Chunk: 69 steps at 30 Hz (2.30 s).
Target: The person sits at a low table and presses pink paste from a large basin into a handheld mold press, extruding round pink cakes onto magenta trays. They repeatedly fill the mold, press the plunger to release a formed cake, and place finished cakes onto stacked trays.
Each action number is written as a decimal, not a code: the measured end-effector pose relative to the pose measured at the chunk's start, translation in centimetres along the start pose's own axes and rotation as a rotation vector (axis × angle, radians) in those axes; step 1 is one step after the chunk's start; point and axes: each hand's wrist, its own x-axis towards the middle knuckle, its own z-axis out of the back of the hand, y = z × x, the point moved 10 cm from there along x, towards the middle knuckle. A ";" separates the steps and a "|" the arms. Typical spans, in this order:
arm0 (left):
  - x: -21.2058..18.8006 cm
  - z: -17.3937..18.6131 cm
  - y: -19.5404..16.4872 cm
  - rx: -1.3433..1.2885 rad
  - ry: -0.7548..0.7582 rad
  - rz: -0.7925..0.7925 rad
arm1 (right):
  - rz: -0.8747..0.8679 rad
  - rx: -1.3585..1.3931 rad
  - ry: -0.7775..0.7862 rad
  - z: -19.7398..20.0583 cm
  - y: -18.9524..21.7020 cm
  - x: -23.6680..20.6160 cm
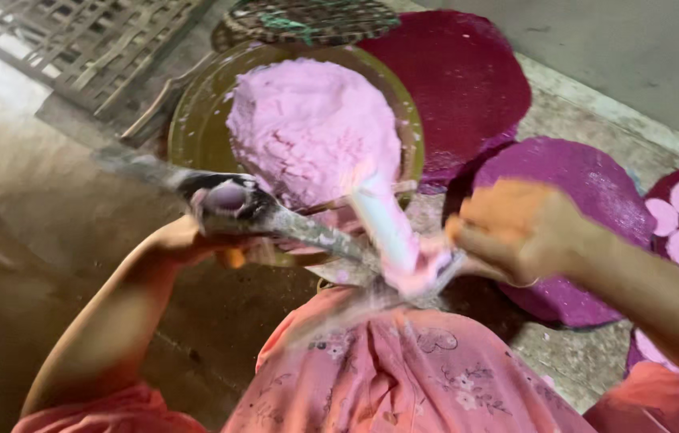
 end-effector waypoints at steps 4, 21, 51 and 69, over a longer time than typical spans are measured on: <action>1.3 -2.7 6.5 -0.564 0.188 0.144 | 0.158 -0.589 -0.133 0.1 -2.4 5.2; -1.7 3.7 9.1 -0.625 -0.373 -0.106 | -0.630 0.325 0.694 -22.2 -8.2 6.1; 5.9 2.6 7.8 -0.879 -0.517 -0.270 | -0.839 0.712 -0.235 -17.2 -9.7 7.5; 0.6 -0.2 -10.1 1.074 -0.846 -0.645 | -0.946 0.834 0.000 -8.7 -14.2 3.8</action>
